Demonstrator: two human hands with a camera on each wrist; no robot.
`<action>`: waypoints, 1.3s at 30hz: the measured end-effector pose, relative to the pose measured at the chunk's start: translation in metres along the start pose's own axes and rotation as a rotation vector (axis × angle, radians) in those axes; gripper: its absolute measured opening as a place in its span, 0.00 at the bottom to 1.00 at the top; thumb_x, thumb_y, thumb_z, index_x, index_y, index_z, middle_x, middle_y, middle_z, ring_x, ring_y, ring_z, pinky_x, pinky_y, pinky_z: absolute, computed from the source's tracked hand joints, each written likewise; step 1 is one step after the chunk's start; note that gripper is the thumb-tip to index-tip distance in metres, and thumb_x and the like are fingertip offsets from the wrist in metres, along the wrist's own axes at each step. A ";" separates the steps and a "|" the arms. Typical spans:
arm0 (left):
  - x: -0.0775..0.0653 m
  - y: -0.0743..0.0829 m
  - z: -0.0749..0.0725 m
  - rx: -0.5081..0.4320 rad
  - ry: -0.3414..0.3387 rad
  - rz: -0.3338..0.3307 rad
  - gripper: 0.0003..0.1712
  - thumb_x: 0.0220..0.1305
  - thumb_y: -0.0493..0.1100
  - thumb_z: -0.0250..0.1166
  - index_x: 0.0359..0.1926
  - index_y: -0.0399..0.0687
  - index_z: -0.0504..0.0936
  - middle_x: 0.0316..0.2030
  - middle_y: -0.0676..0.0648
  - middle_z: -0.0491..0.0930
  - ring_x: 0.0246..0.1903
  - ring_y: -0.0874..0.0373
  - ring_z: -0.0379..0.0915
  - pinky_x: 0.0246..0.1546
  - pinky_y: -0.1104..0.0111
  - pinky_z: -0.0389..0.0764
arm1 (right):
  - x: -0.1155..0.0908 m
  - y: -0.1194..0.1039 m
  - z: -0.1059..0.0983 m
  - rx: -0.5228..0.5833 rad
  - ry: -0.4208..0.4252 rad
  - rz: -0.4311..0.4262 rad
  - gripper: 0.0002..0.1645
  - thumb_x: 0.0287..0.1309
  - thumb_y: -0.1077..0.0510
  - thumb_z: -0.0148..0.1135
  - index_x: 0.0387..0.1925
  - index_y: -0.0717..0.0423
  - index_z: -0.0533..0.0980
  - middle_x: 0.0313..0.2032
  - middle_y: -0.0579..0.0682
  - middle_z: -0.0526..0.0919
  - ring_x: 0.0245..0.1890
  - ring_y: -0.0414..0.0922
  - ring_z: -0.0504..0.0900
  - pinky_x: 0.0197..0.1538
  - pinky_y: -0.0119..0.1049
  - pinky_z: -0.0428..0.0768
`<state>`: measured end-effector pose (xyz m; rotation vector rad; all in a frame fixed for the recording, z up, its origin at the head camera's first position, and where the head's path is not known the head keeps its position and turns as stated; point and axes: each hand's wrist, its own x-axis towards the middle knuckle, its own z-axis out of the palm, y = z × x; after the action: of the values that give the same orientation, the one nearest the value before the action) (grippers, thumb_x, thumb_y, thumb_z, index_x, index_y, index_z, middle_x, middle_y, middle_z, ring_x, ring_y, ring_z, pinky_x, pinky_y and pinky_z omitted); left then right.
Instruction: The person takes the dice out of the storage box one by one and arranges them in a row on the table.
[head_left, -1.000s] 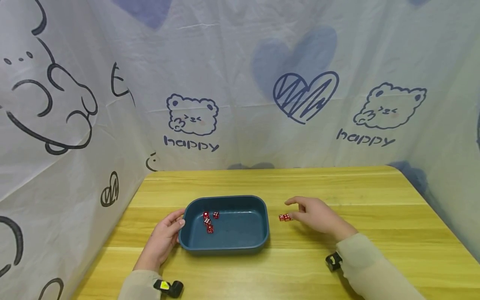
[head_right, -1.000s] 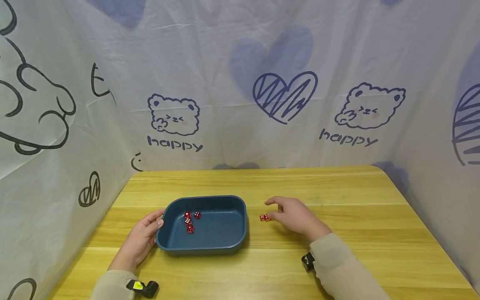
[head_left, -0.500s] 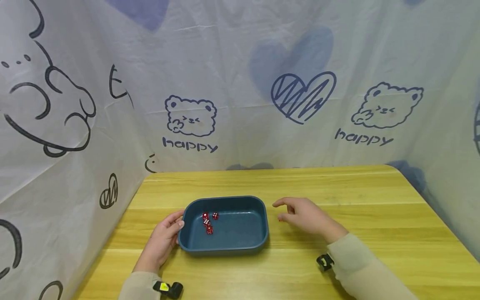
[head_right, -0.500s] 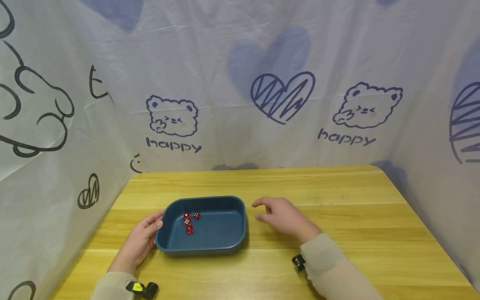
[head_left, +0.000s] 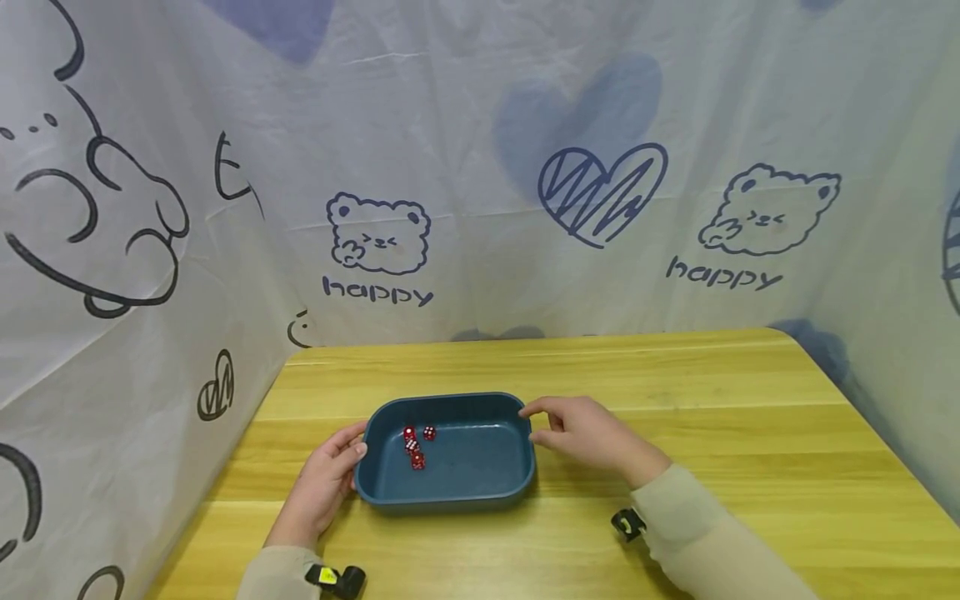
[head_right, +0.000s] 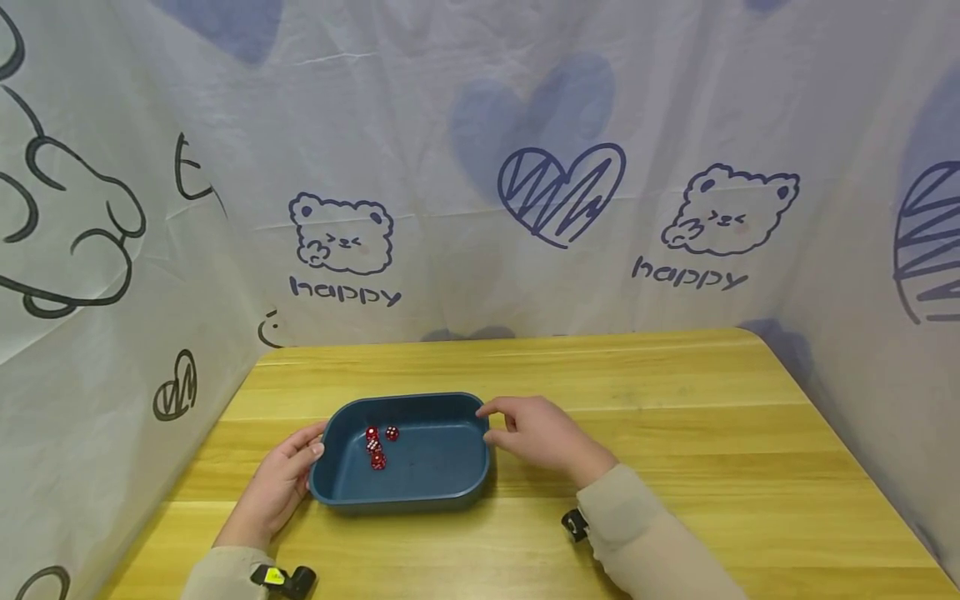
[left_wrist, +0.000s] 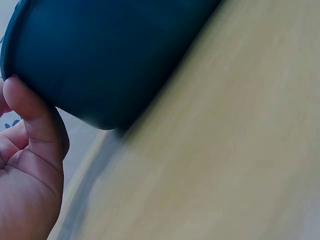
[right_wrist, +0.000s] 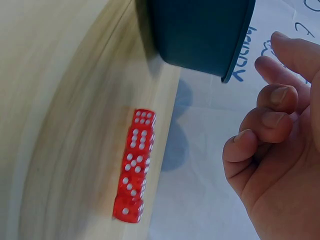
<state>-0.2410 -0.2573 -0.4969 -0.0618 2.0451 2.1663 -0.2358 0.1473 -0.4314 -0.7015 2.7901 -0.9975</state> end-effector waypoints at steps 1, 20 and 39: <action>0.000 0.000 0.000 0.000 0.000 0.001 0.26 0.76 0.37 0.57 0.71 0.36 0.67 0.43 0.43 0.71 0.25 0.60 0.68 0.25 0.73 0.74 | 0.001 -0.002 0.001 -0.006 0.001 -0.003 0.21 0.66 0.50 0.67 0.59 0.45 0.80 0.19 0.40 0.68 0.19 0.37 0.65 0.25 0.32 0.67; -0.003 0.003 0.001 -0.010 0.012 -0.002 0.26 0.76 0.36 0.57 0.71 0.35 0.67 0.43 0.43 0.73 0.24 0.60 0.68 0.23 0.74 0.73 | 0.024 -0.040 0.020 0.003 -0.081 -0.047 0.21 0.69 0.44 0.63 0.61 0.37 0.78 0.16 0.42 0.69 0.15 0.40 0.64 0.25 0.34 0.68; 0.001 0.000 0.000 -0.004 -0.007 0.006 0.27 0.76 0.39 0.58 0.72 0.37 0.66 0.44 0.43 0.71 0.25 0.61 0.68 0.25 0.73 0.74 | 0.041 -0.058 0.042 0.024 -0.118 -0.060 0.21 0.68 0.43 0.63 0.60 0.35 0.78 0.16 0.43 0.69 0.14 0.41 0.64 0.23 0.35 0.67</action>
<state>-0.2418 -0.2572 -0.4967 -0.0480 2.0396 2.1711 -0.2399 0.0647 -0.4251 -0.8179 2.6671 -0.9641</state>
